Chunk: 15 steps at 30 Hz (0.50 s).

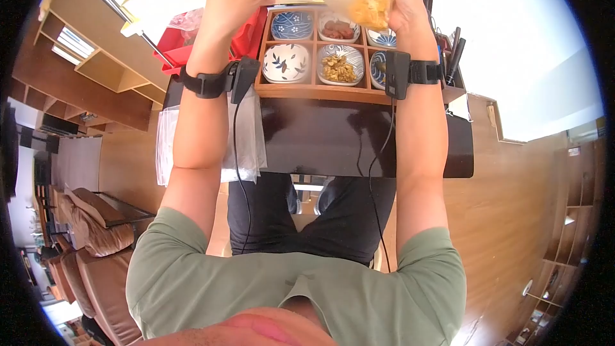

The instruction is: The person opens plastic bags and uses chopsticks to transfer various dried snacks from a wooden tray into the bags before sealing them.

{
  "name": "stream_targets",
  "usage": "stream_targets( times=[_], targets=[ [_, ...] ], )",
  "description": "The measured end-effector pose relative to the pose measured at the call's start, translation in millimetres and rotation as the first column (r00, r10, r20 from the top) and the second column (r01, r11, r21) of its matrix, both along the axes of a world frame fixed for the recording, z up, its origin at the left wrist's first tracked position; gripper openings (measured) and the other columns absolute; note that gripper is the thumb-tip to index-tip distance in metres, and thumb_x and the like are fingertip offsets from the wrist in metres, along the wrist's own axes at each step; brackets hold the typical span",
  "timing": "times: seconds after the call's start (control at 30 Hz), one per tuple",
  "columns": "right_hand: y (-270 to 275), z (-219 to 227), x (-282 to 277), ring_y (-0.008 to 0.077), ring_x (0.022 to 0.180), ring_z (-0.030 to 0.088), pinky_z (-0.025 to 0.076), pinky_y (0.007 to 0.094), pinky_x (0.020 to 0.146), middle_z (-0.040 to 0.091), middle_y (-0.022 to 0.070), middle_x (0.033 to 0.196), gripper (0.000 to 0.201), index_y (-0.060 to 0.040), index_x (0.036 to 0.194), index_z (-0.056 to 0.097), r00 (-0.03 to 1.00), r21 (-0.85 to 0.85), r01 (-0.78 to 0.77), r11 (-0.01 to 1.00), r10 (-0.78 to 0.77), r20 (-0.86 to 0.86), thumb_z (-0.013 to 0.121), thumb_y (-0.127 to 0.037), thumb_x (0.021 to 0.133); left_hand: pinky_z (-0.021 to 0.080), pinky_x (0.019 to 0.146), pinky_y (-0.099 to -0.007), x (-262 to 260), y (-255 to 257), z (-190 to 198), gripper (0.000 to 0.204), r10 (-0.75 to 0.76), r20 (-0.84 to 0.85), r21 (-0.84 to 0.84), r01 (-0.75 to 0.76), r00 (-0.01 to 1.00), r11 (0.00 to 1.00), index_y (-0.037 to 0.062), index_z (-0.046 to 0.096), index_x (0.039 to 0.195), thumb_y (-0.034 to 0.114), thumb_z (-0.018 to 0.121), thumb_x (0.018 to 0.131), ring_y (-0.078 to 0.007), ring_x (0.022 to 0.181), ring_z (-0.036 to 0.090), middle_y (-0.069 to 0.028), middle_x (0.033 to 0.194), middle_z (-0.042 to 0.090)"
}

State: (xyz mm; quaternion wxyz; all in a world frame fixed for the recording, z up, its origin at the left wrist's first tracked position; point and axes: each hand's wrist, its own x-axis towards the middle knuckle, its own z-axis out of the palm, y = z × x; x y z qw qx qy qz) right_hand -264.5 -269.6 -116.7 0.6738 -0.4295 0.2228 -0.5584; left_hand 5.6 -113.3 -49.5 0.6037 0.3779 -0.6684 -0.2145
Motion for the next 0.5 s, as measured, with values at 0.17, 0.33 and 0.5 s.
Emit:
stream_targets(
  times=[0.17, 0.33, 0.5],
  targets=[
    [-8.2, -1.3, -9.3, 0.0262, 0.106, 0.07, 0.059, 0.0406, 0.089, 0.069, 0.0138, 0.121, 0.039, 0.0026, 0.129, 0.057, 0.985, -0.02, 0.161, 0.987, -0.162, -0.054, 0.059, -0.027, 0.103, 0.04, 0.047, -0.0222, 5.3, -17.2, -10.6, 0.024, -0.101, -0.003, 0.121, 0.1, 0.995, 0.988, 0.0021, 0.066, 0.09, 0.022, 0.062, 0.102, -0.0038, 0.053, 0.051, 0.0042, 0.064, 0.055],
    [-4.0, 2.2, -15.5, 0.0231, 0.091, 0.073, 0.061, 0.0359, 0.078, 0.072, 0.0143, 0.108, 0.041, 0.0063, 0.122, 0.059, 0.919, -0.166, 0.314, 0.935, -0.343, -0.194, 0.066, -0.028, 0.1, 0.044, 0.05, -0.0232, -1.1, -26.2, -19.2, 0.022, 0.005, 0.001, 0.154, -0.005, 1.0, 0.988, -0.001, 0.067, 0.108, 0.018, 0.066, 0.096, -0.0064, 0.057, 0.055, 0.0017, 0.072, 0.061],
    [-7.3, -4.6, -16.9, 0.0198, 0.085, 0.073, 0.061, 0.0332, 0.072, 0.072, 0.0122, 0.1, 0.041, 0.0052, 0.116, 0.063, 0.86, -0.225, 0.375, 0.899, -0.428, -0.277, 0.07, -0.03, 0.097, 0.051, 0.058, -0.0278, 6.3, -45.0, -37.1, 0.039, 0.084, 0.088, 0.276, -0.105, 0.993, 0.955, -0.0032, 0.056, 0.126, 0.017, 0.066, 0.094, -0.0136, 0.066, 0.064, -0.0047, 0.077, 0.065]
  ],
)
